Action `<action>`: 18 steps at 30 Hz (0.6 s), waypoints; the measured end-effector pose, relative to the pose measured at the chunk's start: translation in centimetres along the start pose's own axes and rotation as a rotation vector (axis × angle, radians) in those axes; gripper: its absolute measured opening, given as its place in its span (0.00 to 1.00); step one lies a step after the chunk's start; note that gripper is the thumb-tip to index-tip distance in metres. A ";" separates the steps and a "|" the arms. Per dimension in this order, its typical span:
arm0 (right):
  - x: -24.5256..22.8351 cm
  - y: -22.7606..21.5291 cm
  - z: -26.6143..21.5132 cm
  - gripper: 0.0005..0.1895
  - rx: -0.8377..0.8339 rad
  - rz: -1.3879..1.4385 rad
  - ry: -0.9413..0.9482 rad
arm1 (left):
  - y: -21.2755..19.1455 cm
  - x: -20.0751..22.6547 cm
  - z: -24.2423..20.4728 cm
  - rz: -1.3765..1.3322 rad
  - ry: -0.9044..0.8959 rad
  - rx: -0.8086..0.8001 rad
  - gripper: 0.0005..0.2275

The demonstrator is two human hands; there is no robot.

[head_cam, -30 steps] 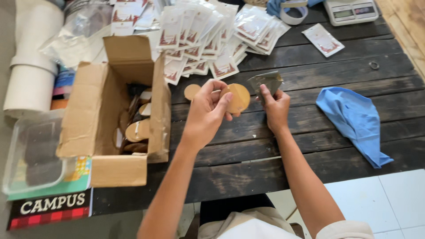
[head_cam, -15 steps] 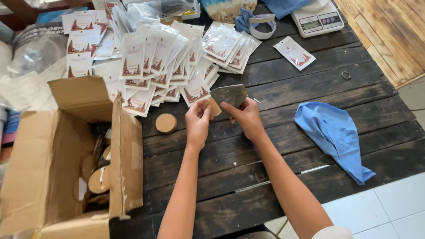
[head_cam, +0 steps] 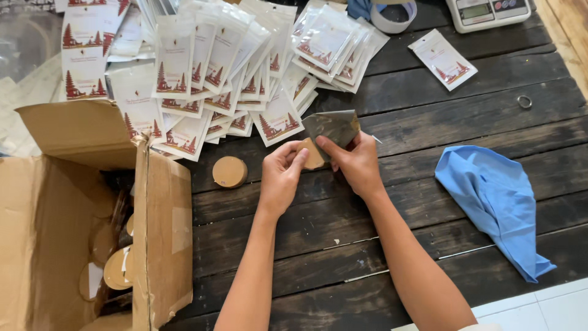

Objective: The person repeatedly rubs the edges of small round wooden discs with a dark abrasive block to smooth them. The person picks up discs from a cardboard box, smooths each one, and places them on the table. The workspace contains stacks of printed packets, a digital scale, and a blue cloth.

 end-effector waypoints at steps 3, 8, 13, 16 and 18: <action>0.5 -0.1 0.2 0.17 -0.032 0.028 0.007 | -0.8 -0.6 0.6 0.066 0.050 0.067 0.06; 0.4 0.4 -0.6 0.17 -0.070 0.032 0.025 | -1.5 -0.8 0.1 0.116 0.097 0.147 0.07; 0.6 0.1 -0.3 0.19 -0.024 0.037 -0.019 | -0.7 0.4 -0.3 0.170 0.114 0.096 0.05; 0.1 0.5 -0.7 0.19 -0.037 0.051 -0.009 | -0.9 1.2 -0.5 0.177 0.118 0.108 0.05; -0.7 1.3 -1.2 0.17 -0.073 0.022 0.015 | -2.1 1.3 -0.2 0.141 0.119 0.179 0.06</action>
Point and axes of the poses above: each hand's wrist, its own z-axis towards the middle knuckle, its own y-axis out of the palm, x = y × z, the point moved 7 cm from there along z, towards the middle knuckle, and after that the axes turned 12 degrees about z, right-handed, at the moved point
